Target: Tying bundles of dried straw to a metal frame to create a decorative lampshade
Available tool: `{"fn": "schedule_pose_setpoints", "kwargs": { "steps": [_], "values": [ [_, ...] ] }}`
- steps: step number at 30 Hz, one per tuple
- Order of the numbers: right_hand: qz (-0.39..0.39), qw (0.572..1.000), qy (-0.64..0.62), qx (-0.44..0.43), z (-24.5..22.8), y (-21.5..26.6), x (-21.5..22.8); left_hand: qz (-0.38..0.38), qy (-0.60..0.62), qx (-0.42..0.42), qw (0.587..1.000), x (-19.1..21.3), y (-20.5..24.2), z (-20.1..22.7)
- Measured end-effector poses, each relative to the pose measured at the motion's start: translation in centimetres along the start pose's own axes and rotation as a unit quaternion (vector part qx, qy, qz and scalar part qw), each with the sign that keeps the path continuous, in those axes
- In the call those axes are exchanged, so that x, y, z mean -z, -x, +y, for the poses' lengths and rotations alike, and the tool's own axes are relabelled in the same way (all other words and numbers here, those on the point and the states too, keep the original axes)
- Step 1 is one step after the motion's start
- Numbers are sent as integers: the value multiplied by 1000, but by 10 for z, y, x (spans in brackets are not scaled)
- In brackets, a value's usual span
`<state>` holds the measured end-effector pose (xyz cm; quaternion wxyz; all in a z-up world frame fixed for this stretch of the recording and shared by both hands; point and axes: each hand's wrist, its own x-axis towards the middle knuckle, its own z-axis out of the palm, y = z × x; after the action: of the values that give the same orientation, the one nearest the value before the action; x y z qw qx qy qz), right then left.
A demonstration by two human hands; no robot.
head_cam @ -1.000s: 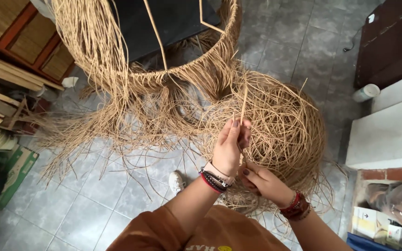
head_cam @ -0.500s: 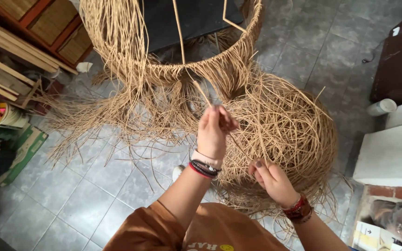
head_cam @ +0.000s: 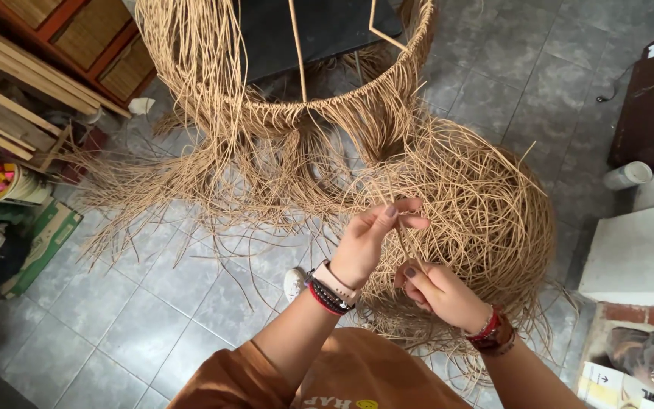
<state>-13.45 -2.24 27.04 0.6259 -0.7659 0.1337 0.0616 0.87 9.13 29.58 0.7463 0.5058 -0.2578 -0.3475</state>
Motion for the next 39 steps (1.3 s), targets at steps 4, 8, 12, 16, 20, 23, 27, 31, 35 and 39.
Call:
{"fn": "schedule_pose_setpoints", "kwargs": {
  "steps": [4,8,12,16,20,23,27,31,35,39],
  "values": [
    [-24,999,-23,-24,11,1,4,-24,-2,-19,1000,-2,2,-3],
    [-3,997,-71,-15,31,6,16,29,-9,-26,999,8,-1,-11],
    [103,994,-23,28,35,20,33,40,17,-36,998,20,1,-12],
    [182,980,75,-3,-29,33,35,14,-465,59,883,19,21,6],
    [149,970,190,10,-25,33,28,-50,-597,-277,751,-13,45,15],
    [105,950,294,7,-51,39,24,-115,-665,-212,707,-15,51,33],
    [96,921,366,-88,-55,71,71,-173,-656,41,733,32,47,43],
    [171,917,358,-51,-70,89,98,-76,-711,89,693,89,53,20],
    [70,902,425,-42,-83,61,56,-110,-647,-46,753,51,68,18],
    [1,888,452,81,-103,24,15,-132,-547,-198,802,12,70,27]
  ]
}}
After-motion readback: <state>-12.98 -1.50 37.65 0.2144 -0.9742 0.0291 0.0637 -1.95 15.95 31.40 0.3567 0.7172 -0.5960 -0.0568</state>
